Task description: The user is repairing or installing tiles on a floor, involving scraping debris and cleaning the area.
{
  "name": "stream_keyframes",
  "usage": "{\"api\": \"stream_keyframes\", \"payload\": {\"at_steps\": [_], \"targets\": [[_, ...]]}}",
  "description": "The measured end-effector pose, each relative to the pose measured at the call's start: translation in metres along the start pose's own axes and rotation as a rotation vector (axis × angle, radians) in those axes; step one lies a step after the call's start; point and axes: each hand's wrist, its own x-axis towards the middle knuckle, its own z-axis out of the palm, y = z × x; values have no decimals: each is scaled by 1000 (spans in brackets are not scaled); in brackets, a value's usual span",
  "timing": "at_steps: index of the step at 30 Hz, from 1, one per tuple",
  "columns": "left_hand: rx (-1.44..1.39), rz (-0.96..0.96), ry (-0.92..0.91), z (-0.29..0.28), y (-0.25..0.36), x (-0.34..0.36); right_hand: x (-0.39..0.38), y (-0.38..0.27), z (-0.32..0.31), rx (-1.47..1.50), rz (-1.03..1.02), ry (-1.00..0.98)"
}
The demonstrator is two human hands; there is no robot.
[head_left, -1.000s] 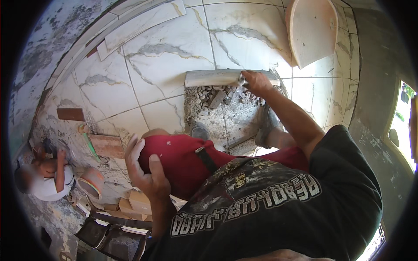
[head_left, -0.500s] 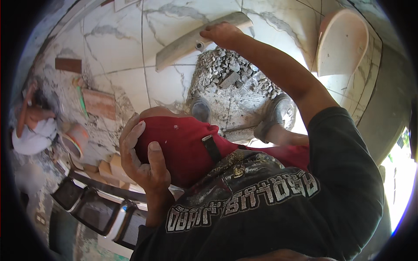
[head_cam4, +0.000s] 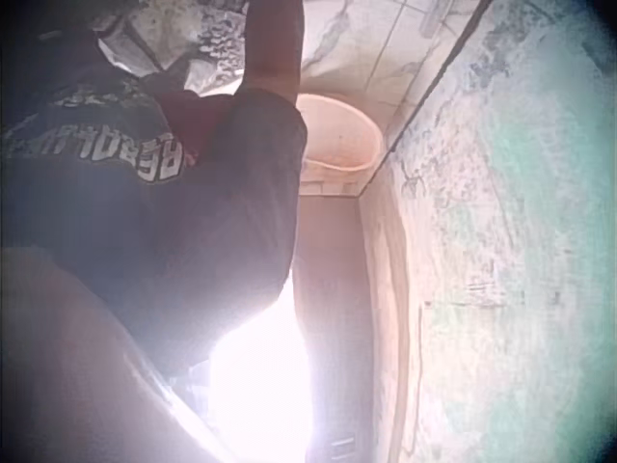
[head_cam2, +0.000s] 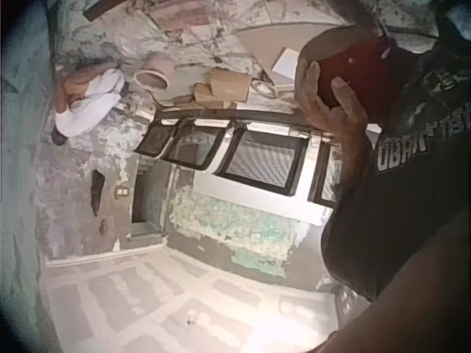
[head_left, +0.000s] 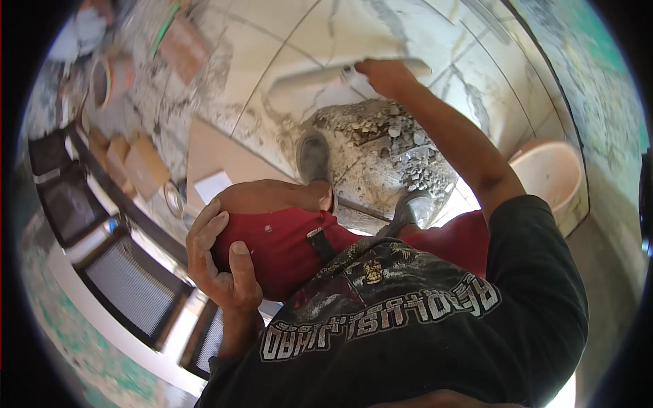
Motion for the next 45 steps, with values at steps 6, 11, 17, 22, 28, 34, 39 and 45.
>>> {"api": "stream_keyframes", "payload": {"at_steps": [6,11,17,22,28,34,39,45], "targets": [[104,-174,163,-11,9,-69,150,-79,22,-195,-214,32],[224,-290,218,-22,14,-123,180,-114,66,-227,-320,-19],[266,-347,289,-33,15,-163,111,-78,60,-398,-670,-208],[263,-312,350,-32,18,-165,53,-76,21,-272,-477,-459],[337,-266,401,-34,26,-160,19,-57,18,-239,-361,-540],[343,-248,468,-36,42,-152,23,-38,-11,-35,-218,-236],[323,-197,491,-39,47,-154,25,-9,0,-216,-26,-111],[52,-125,525,-42,55,-157,32,-1,0,-143,-56,-74]]}}
